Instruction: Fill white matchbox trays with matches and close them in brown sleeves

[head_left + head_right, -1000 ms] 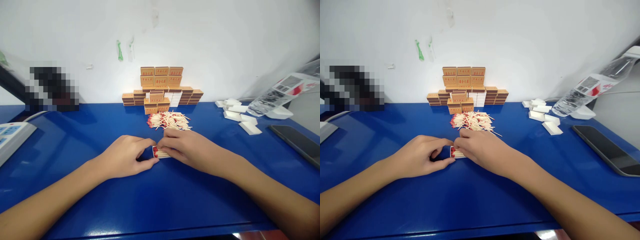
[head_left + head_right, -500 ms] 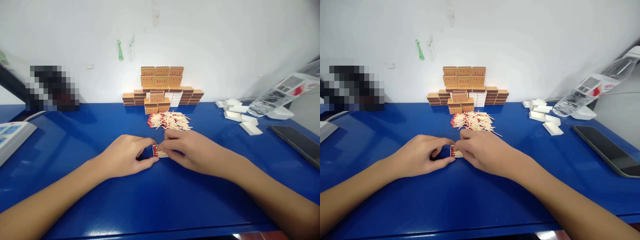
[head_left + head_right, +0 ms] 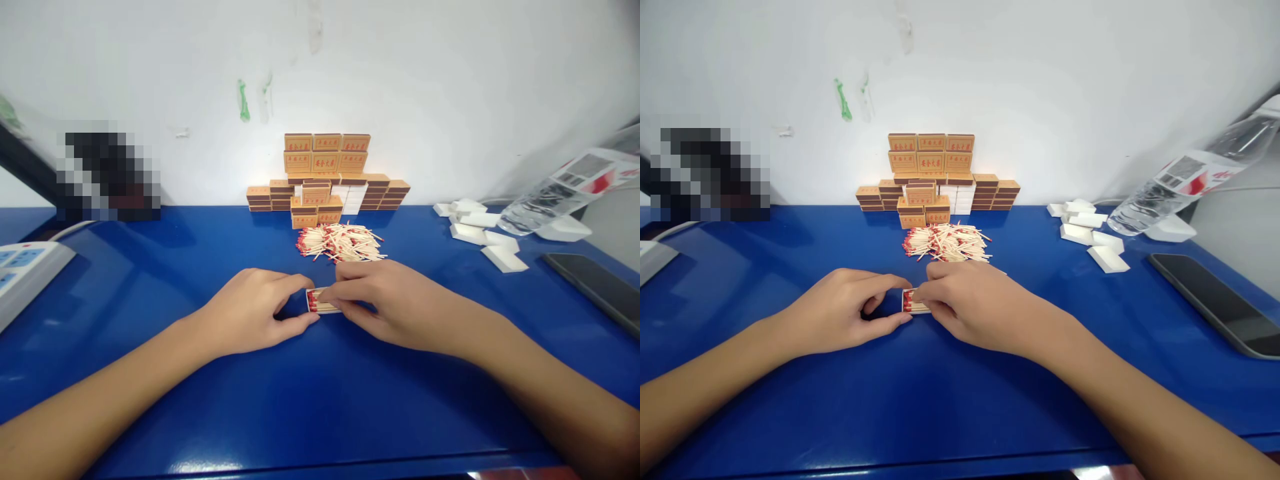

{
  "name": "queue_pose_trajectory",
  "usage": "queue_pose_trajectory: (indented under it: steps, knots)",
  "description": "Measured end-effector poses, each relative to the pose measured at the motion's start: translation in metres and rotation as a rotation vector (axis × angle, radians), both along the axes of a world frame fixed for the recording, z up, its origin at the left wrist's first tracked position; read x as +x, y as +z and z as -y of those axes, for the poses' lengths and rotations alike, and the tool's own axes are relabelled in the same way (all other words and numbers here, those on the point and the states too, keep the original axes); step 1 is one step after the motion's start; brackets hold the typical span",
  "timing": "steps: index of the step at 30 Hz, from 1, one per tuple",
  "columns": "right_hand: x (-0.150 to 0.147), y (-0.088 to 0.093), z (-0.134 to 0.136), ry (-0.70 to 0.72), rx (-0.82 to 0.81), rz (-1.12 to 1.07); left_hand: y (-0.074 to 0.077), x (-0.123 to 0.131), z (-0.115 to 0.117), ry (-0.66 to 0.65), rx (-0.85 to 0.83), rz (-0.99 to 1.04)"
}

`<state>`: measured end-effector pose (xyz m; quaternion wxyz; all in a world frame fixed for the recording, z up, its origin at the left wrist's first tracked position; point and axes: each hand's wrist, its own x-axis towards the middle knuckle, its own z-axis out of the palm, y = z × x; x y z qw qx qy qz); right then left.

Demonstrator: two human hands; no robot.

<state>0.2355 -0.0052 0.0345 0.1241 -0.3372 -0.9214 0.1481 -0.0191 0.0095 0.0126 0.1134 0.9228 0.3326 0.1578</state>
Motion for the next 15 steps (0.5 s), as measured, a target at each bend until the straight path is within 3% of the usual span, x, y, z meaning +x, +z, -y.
queue_pose_trajectory:
  steps: [15]
  knots:
    - [0.0046, 0.0021, -0.0021, 0.036, 0.017, 0.059, 0.0013, 0.0001, -0.0012, 0.021, 0.004, -0.036]
